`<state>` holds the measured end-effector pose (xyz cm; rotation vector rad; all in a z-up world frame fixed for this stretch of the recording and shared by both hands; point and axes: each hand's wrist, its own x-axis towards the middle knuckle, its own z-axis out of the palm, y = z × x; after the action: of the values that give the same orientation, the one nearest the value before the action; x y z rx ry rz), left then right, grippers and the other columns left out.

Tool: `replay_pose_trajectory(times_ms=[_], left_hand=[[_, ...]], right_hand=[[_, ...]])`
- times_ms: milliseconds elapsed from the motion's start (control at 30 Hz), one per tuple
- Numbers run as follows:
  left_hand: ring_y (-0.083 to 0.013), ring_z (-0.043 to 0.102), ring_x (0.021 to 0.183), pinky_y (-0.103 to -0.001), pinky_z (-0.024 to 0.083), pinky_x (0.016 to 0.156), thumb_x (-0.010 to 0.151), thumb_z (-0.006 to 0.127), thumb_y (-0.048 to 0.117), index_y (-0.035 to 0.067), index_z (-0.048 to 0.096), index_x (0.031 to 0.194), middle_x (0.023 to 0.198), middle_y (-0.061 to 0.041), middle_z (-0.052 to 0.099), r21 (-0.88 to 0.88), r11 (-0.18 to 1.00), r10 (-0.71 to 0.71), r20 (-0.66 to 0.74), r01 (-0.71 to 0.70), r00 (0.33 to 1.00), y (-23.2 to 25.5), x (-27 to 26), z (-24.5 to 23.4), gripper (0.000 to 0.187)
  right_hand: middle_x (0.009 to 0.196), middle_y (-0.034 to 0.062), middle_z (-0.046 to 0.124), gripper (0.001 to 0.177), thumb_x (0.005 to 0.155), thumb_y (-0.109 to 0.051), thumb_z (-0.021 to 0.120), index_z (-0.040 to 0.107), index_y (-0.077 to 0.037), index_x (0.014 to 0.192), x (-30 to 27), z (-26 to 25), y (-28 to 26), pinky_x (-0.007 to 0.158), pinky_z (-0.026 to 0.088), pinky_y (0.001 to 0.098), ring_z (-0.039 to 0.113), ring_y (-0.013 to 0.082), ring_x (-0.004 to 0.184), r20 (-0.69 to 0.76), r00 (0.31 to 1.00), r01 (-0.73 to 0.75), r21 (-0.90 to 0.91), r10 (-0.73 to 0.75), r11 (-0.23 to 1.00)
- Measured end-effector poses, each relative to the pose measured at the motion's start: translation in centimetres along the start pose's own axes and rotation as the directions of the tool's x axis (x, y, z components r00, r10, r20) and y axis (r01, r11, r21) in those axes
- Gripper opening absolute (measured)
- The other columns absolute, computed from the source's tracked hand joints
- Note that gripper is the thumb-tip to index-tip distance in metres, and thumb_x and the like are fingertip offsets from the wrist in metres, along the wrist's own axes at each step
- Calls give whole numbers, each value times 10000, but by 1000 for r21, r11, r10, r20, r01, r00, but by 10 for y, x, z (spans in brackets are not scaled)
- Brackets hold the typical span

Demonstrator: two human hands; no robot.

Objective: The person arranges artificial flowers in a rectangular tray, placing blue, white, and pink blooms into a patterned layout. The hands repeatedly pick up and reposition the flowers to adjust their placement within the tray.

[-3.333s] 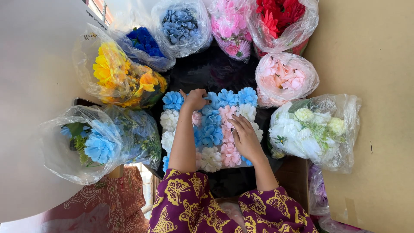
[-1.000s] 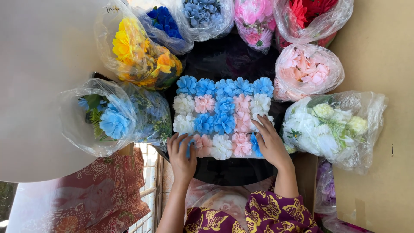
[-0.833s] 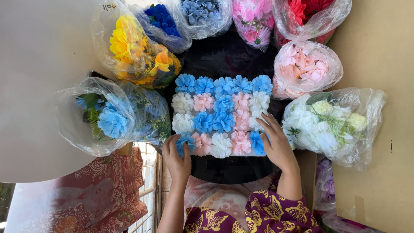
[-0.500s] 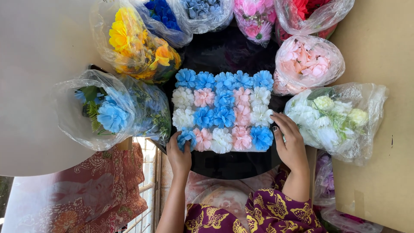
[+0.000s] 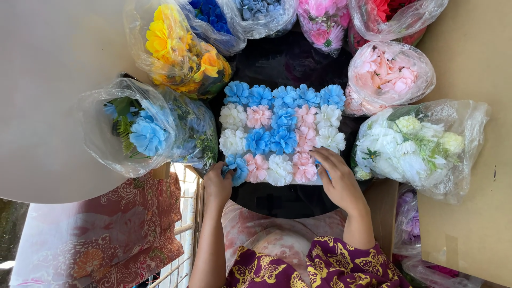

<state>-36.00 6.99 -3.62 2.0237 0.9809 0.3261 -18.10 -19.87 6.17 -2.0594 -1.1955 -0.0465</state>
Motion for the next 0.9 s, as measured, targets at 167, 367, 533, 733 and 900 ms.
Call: replay_pose_trajectory(times_ms=[167,367,533,733,900], left_hand=[[-486,690,931,-542,619,688,956,666,82,-5,676,1097,1007,-230,674,1,999,-36,-27,36,999,-1,-1,4,166],[-460,693,867,-509,566,663,966,643,131,24,656,1032,913,-223,670,-68,988,-139,-9,138,990,2,-4,-1,126],[-460,677,840,-520,510,663,956,656,197,49,637,1024,847,-235,653,-88,976,-199,20,200,980,3,-4,-6,165],[-412,672,789,-476,491,662,950,663,229,98,649,1004,782,-212,665,-105,965,-241,20,241,970,5,-6,-8,142],[-152,450,640,-291,349,581,992,622,95,22,577,919,670,-42,461,-398,913,-131,-70,93,989,18,-14,-22,113]], right_hand=[[1263,127,684,377,970,7,546,670,-96,1310,-1,3,-1,1027,492,494,607,366,1247,15,1000,4,6,-4,1000],[1290,161,666,409,992,31,499,639,-71,1362,-5,-16,7,1015,494,512,607,380,1236,-1,995,-99,30,99,995],[1328,181,642,390,1029,4,472,615,-48,1388,-11,-20,13,1021,487,522,592,386,1252,17,981,-193,16,193,981],[1349,199,624,381,1038,-17,476,598,-42,1398,-6,-15,10,1027,480,539,573,398,1274,34,975,-220,16,220,975],[1349,177,616,303,976,-56,626,680,-51,1274,3,11,16,1116,413,536,470,438,1374,-106,992,-85,-205,64,975]])
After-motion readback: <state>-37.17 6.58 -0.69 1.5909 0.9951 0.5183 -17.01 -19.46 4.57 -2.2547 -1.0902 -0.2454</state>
